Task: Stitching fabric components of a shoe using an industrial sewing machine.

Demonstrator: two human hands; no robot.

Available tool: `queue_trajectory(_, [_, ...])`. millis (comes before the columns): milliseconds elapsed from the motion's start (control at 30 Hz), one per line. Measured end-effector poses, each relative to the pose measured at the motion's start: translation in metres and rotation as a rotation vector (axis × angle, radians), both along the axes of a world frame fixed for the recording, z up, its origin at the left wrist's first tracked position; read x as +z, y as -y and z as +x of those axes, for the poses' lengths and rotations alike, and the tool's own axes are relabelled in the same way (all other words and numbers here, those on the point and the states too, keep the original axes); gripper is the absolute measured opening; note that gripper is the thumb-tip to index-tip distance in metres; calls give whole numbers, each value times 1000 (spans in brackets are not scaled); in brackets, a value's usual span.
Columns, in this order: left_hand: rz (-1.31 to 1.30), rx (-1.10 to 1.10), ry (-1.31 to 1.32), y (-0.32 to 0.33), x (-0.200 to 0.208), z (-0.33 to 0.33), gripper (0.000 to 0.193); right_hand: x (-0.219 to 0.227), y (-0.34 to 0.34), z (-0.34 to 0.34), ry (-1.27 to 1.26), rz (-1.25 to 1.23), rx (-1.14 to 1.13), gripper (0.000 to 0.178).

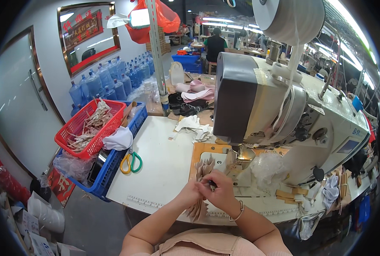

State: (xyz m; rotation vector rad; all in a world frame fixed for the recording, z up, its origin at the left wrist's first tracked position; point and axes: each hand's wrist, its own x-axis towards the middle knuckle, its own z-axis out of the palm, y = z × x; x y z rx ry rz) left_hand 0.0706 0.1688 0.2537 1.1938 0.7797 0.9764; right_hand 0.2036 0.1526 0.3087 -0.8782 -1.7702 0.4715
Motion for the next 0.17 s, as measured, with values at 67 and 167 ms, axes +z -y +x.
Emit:
queue_trajectory(67, [-105, -22, 153, 3, 3, -3, 16, 2, 6, 4, -39, -63, 76, 18])
queue_trajectory(167, [-260, -64, 253, 6, 12, -14, 25, -10, 8, 10, -231, -243, 155, 11])
